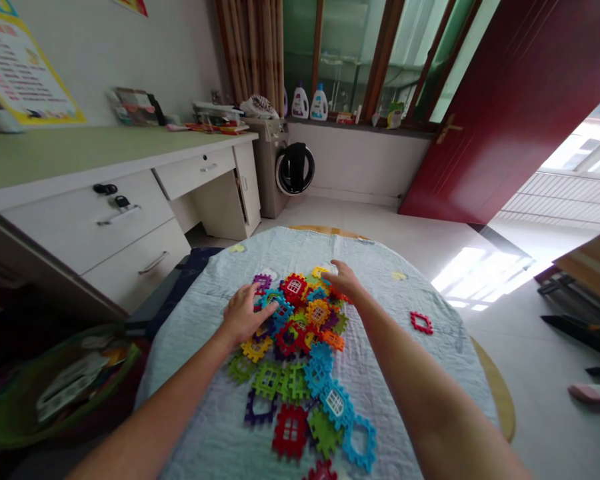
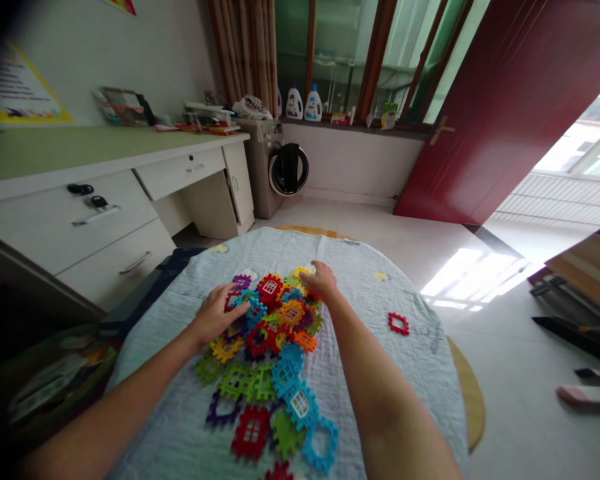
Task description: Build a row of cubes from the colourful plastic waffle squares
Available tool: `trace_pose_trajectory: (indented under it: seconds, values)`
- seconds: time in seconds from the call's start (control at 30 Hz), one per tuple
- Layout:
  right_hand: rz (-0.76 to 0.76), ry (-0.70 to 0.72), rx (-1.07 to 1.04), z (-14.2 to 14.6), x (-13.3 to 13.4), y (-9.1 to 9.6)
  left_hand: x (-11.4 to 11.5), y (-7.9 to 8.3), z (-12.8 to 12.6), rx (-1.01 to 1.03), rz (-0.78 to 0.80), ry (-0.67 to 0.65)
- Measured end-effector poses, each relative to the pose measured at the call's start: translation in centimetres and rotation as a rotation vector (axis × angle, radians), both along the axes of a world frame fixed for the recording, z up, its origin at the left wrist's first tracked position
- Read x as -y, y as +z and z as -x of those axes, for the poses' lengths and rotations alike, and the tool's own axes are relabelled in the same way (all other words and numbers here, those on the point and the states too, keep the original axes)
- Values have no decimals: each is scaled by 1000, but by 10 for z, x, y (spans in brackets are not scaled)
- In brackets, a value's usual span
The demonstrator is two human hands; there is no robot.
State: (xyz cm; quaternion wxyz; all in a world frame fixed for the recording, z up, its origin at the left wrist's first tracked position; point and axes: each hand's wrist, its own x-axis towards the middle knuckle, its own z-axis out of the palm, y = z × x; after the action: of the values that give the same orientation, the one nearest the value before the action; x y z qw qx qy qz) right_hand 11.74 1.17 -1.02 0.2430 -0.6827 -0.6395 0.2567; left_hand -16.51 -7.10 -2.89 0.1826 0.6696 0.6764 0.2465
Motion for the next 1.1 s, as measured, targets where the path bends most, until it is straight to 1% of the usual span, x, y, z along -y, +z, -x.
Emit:
trace_pose_trajectory:
  seconds: [0.07,0.13,0.2,0.27,0.33,0.4,0.43,0.57,0.63,0.7,0.77,0.83,0.87,0.93,0.97,1.0,1.03,1.1]
  values:
    - [26,46,42,6,-9,-6,-18,3,-7,-24,38,-9]
    - [46,117,71,13,-12,-11,-35,8,-14,-68,78,2]
    - [53,199,87,18,-9,-14,-47,12,-19,-103,145,13]
    - [48,269,94,21,-1,-15,-53,13,-25,-87,193,-38]
    - [43,315,94,19,13,-14,-51,12,-31,-5,191,-157]
    - [35,337,79,15,31,-10,-44,12,-39,100,168,-276]
    - [31,337,63,12,41,-8,-39,12,-42,151,160,-314]
    - [36,309,-71,-9,83,2,-18,19,-48,302,139,-369]
    - [55,301,-135,-24,102,5,-4,27,-43,296,104,-378]
    - [68,302,-138,-39,120,6,17,35,-34,214,48,-379]
    - [59,335,-98,-50,134,6,48,41,-26,108,-18,-386]
    - [35,393,-51,-53,144,6,86,43,-23,23,-94,-467]
    - [29,424,-30,-51,147,6,107,41,-24,-11,-129,-531]
    - [30,468,19,-40,151,7,147,30,-34,-63,-202,-717]
    - [31,476,48,-33,151,8,164,21,-42,-85,-242,-830]
    - [28,477,75,-24,151,9,178,11,-51,-100,-329,-937]
    - [20,470,98,-16,150,9,190,0,-61,-127,-409,-991]
    - [-5,447,126,1,148,11,204,-22,-80,-186,-529,-1095]
